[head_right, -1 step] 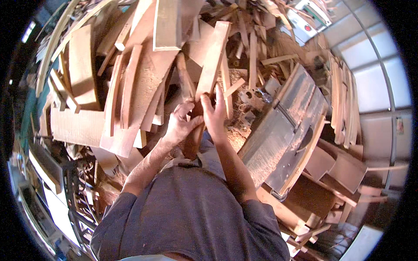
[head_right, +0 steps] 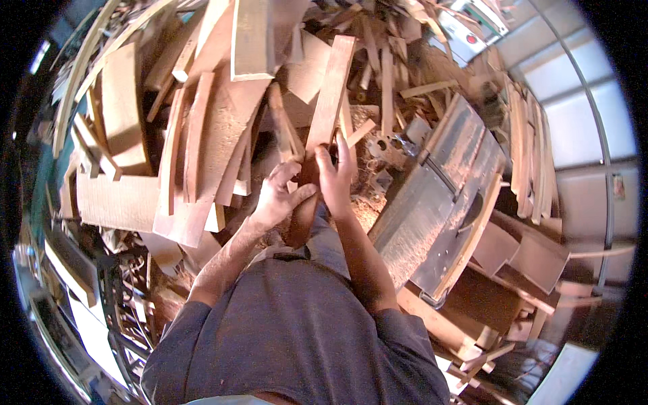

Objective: The person selects wooden planks from a pile, measures them with a tape measure, and cuts them on a table saw. The person repeats this process for several pieces, handling each plank individually and placing cut pieces aside.

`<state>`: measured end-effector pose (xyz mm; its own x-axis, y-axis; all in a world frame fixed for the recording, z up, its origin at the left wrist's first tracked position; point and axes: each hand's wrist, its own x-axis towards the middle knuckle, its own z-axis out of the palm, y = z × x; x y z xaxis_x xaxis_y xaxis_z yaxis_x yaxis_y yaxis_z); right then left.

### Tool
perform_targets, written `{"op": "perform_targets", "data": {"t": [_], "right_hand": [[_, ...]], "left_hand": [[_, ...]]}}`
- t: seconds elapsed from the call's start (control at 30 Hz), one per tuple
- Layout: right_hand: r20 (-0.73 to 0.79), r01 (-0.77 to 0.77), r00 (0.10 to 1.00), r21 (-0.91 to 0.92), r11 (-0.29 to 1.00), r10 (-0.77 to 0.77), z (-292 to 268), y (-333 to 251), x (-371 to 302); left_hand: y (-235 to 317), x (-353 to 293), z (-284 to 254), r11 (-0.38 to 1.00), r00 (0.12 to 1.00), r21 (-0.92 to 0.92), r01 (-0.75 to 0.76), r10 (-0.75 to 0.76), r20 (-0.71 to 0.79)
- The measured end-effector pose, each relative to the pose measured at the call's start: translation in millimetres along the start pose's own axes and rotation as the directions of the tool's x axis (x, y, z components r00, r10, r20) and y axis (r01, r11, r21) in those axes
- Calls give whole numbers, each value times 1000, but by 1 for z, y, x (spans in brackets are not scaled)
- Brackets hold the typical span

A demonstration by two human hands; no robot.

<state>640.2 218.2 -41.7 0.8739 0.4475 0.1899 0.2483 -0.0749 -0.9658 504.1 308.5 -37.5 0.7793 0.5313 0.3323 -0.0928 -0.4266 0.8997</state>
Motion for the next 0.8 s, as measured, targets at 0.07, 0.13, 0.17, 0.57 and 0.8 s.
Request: {"op": "perform_targets", "data": {"t": [0.07,0.13,0.17,0.57,0.8], "right_hand": [[16,-118,993,279,953,118,-28,-7,2],[58,-276,954,561,781,295,-59,-6,2],[34,-280,948,565,776,317,-83,16,-1],[34,-100,950,975,200,311,-187,78,-78],[56,-115,872,989,92,487,-180,65,-93]], "left_hand": [[15,-3,1,993,993,-112,42,-29,116],[3,-18,-1,965,955,-107,240,-216,202],[7,-21,-10,912,891,-90,400,-364,270],[-174,-198,-92,771,775,105,628,-631,-2],[-135,-158,-66,743,741,100,662,-669,66]]}}
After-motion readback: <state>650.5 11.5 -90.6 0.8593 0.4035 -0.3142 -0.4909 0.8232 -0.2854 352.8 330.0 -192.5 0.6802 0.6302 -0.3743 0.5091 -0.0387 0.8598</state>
